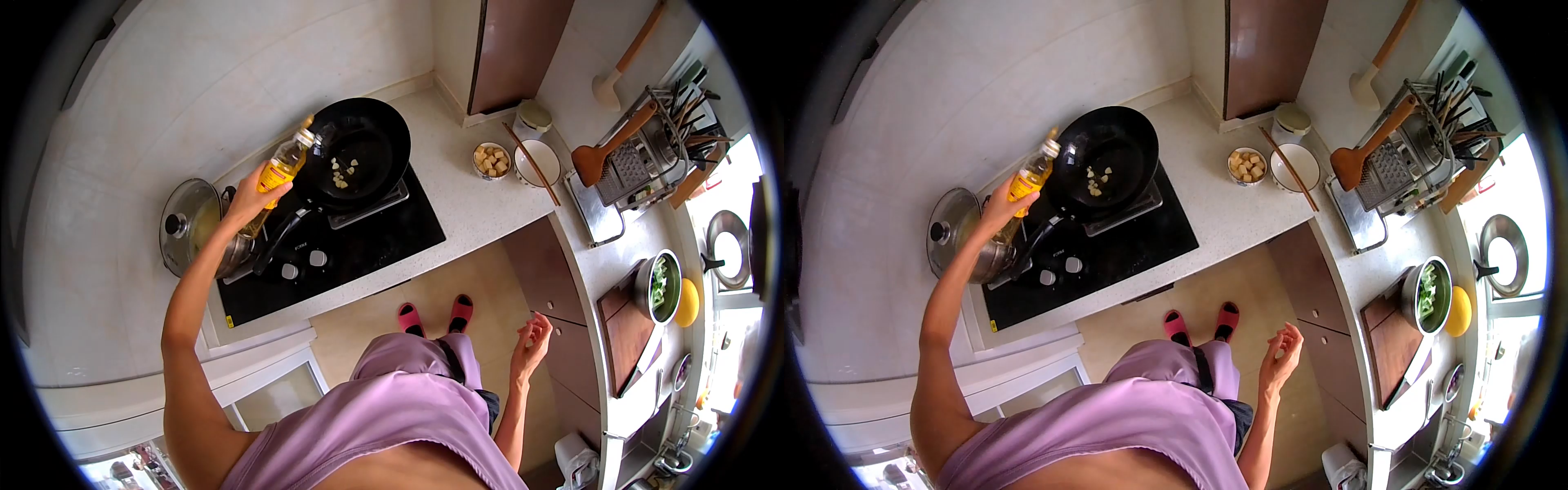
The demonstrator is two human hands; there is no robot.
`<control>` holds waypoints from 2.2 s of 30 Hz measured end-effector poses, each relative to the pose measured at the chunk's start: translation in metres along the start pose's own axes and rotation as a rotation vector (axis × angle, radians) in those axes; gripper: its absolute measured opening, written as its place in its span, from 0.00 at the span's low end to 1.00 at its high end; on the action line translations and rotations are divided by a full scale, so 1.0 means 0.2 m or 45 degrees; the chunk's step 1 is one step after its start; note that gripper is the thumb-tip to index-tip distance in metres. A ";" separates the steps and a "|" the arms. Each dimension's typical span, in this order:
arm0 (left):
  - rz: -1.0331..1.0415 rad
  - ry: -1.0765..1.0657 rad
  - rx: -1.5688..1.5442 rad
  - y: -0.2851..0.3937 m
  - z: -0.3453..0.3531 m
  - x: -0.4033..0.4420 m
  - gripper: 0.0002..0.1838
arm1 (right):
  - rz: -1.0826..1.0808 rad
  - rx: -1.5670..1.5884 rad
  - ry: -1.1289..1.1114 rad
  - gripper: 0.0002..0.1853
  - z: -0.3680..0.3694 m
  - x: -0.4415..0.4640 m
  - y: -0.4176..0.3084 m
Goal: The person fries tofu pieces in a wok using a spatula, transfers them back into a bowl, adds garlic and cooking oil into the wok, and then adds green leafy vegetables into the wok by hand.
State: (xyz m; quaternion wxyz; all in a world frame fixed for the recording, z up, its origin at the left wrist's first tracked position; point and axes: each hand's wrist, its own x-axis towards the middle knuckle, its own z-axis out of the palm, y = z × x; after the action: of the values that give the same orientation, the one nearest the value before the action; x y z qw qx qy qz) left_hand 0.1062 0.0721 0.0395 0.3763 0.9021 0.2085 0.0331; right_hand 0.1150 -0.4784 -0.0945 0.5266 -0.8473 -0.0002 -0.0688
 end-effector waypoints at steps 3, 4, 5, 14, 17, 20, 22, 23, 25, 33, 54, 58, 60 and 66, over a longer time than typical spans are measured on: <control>-0.095 0.078 -0.525 0.07 0.01 0.00 0.20 | 0.016 0.006 0.005 0.10 0.00 -0.01 0.00; -0.113 0.132 -0.612 0.12 0.01 -0.02 0.21 | 0.025 0.015 0.006 0.10 -0.01 -0.01 0.00; -0.113 0.134 -0.613 0.13 0.01 -0.01 0.21 | 0.023 0.014 0.005 0.10 -0.01 -0.02 -0.01; 0.116 0.451 -0.776 0.29 0.03 0.01 0.20 | -0.007 -0.009 0.028 0.10 -0.03 -0.13 0.01; 0.225 0.562 -0.782 0.35 0.07 -0.01 0.21 | 0.040 0.021 0.086 0.11 -0.04 -0.19 0.02; 0.355 0.622 -0.872 0.49 0.22 -0.04 0.21 | 0.086 0.020 0.121 0.11 -0.13 -0.24 0.06; 0.519 0.471 -0.885 0.65 0.35 -0.07 0.20 | 0.081 0.058 0.156 0.11 -0.20 -0.19 0.06; 0.497 0.368 -0.985 0.77 0.44 -0.09 0.21 | 0.105 0.120 0.159 0.11 -0.25 -0.16 0.06; 0.610 0.209 -1.099 1.00 0.66 -0.12 0.23 | 0.067 0.052 0.228 0.11 -0.35 -0.10 0.15; 0.843 -0.384 -1.264 1.97 1.74 -0.23 0.33 | 0.059 0.077 0.474 0.11 -1.04 0.19 0.51; 0.524 0.738 -0.554 2.33 3.44 0.49 0.40 | 0.504 0.309 0.774 0.13 -1.70 0.25 0.98; 0.507 0.754 -0.463 2.30 3.45 0.51 0.44 | 0.550 0.212 0.822 0.13 -1.77 0.20 1.08; 0.527 0.768 -0.404 2.29 3.47 0.53 0.45 | 0.557 -0.054 0.842 0.14 -1.83 0.19 1.10; 0.392 0.652 -0.307 2.24 3.48 0.44 0.65 | 0.599 -0.534 0.926 0.14 -1.99 0.08 1.28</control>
State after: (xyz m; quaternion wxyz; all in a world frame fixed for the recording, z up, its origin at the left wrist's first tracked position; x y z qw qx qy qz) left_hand 0.4943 -0.6375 -0.1558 0.4066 0.8343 0.1522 0.3399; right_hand 0.1036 -0.9488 -0.1483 0.3115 -0.8333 0.3895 -0.2384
